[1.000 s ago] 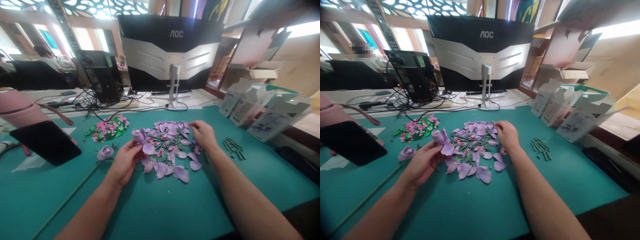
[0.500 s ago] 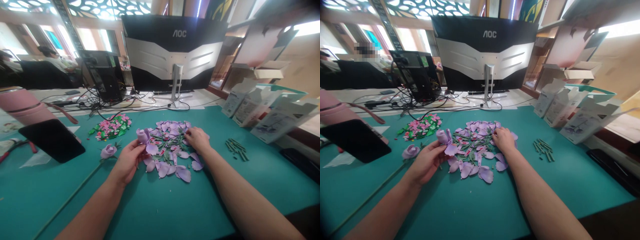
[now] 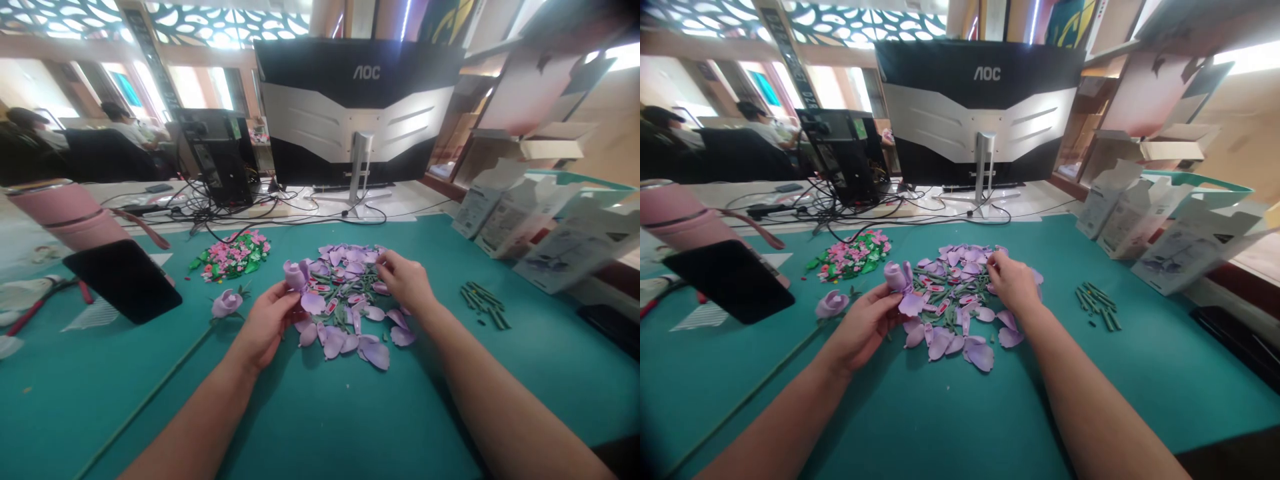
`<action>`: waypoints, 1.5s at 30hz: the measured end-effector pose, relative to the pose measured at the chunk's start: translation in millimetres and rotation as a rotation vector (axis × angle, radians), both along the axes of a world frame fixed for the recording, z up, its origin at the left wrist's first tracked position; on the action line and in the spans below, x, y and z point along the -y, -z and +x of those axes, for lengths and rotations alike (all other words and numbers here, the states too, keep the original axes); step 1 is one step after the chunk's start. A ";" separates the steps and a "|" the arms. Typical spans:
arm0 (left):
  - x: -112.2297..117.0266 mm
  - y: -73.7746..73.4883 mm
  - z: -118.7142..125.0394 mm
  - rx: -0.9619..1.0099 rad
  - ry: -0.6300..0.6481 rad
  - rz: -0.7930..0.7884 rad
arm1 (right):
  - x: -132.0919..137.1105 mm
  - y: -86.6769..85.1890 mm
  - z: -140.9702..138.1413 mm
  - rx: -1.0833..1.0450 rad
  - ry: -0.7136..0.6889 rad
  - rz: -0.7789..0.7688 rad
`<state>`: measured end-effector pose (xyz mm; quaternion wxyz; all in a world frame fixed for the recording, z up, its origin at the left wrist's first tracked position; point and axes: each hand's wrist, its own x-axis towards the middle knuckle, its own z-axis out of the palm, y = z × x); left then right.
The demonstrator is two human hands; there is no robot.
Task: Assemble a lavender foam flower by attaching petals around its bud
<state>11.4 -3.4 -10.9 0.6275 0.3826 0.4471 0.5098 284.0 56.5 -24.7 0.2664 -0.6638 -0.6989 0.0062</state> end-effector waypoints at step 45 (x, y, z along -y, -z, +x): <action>5.6 1.0 6.8 -0.022 0.033 0.055 | 52.3 -21.9 -66.5 -0.991 -0.516 -0.521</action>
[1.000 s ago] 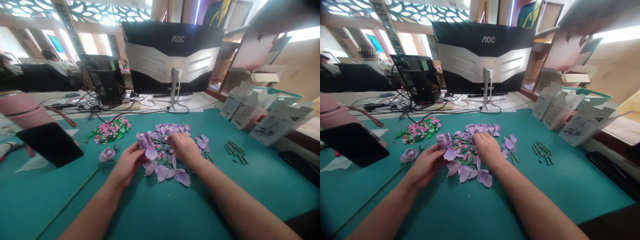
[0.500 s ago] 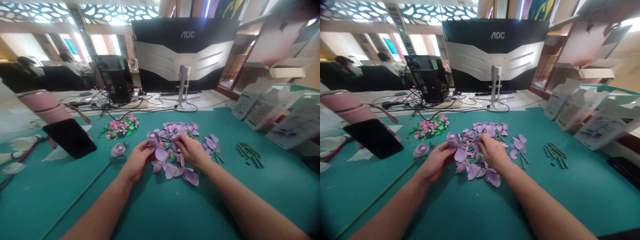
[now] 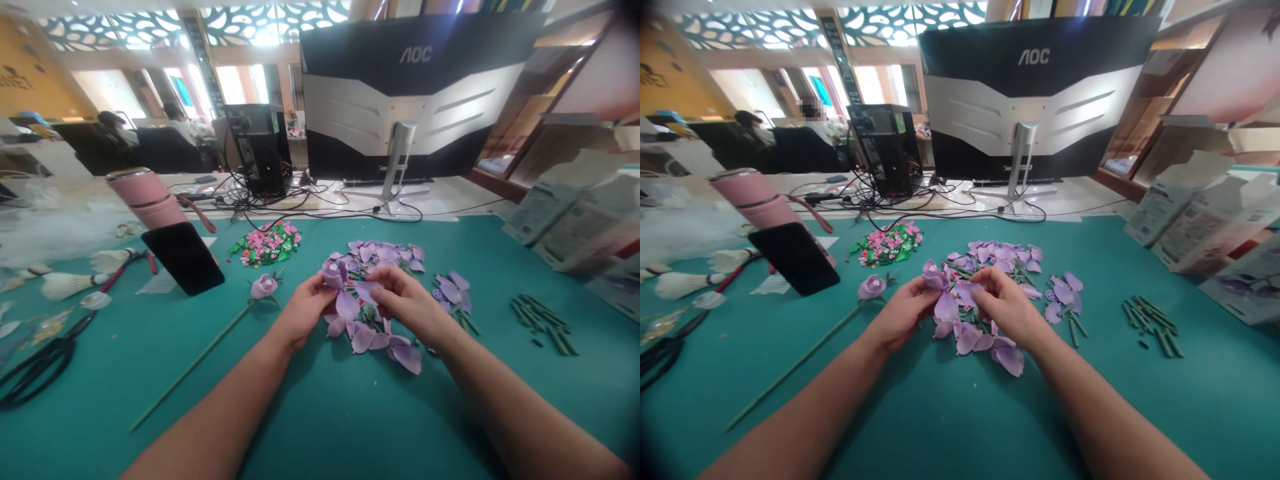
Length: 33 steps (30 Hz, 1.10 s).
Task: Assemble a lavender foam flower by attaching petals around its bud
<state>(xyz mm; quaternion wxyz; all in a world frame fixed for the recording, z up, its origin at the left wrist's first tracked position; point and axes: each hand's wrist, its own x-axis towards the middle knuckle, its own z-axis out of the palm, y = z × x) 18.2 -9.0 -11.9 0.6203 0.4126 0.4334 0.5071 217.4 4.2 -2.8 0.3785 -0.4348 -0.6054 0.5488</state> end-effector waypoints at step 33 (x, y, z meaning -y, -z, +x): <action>-0.3 9.3 0.9 -0.114 0.055 0.106 | 0.9 9.0 -8.1 -0.114 0.054 -0.016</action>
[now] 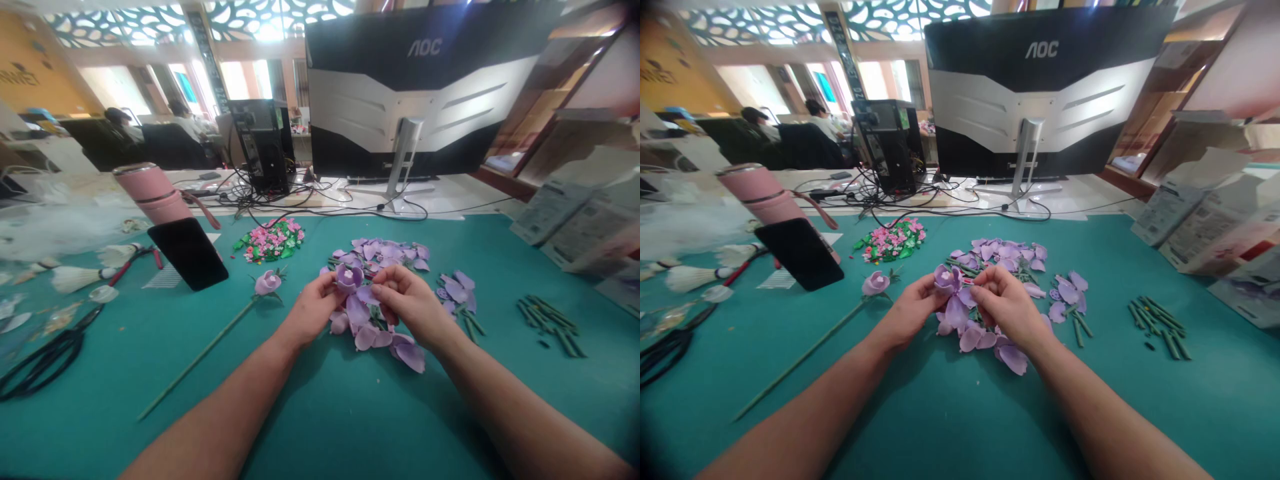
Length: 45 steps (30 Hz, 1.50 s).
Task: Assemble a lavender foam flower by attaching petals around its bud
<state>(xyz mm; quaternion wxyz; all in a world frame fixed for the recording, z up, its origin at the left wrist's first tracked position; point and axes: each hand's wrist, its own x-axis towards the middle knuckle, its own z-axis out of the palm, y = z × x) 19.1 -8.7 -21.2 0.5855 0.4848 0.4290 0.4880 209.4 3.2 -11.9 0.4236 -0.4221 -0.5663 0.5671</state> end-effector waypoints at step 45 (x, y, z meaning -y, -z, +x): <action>-1.9 -2.1 -3.3 -0.016 0.020 0.026 | 6.7 -10.5 1.7 0.005 -0.036 0.045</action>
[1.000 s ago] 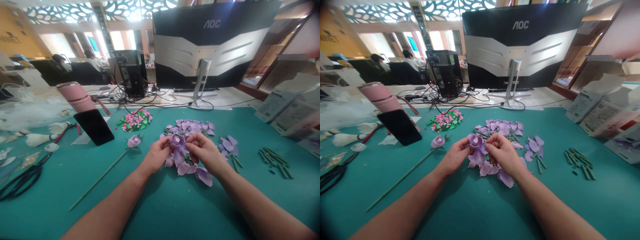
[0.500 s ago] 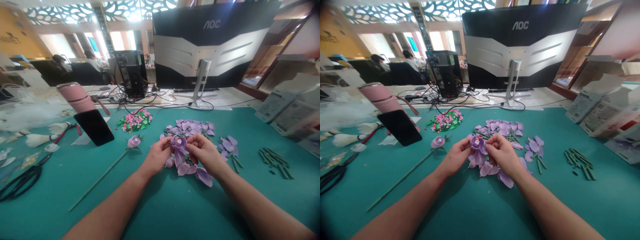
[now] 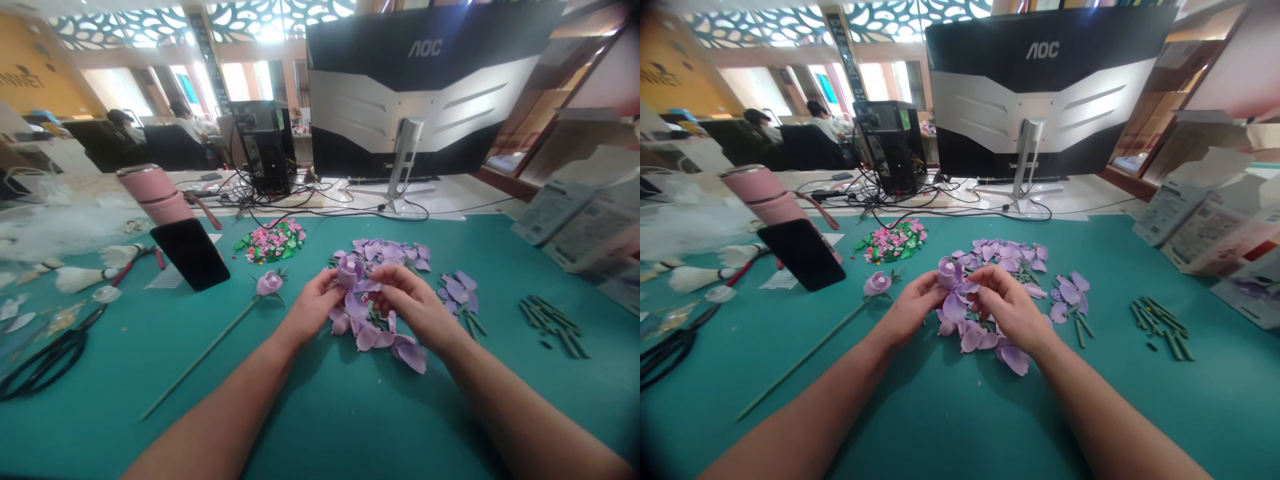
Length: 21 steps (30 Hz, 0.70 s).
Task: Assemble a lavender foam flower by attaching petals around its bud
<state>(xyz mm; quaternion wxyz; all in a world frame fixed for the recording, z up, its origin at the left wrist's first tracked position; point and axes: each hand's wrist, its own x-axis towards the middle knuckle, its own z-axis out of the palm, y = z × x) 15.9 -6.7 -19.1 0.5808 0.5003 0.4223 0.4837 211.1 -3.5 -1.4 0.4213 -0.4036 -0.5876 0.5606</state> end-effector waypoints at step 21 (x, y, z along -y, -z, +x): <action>3.4 4.2 8.6 -0.020 -0.171 0.086 | 14.7 13.7 -15.2 0.104 0.111 0.177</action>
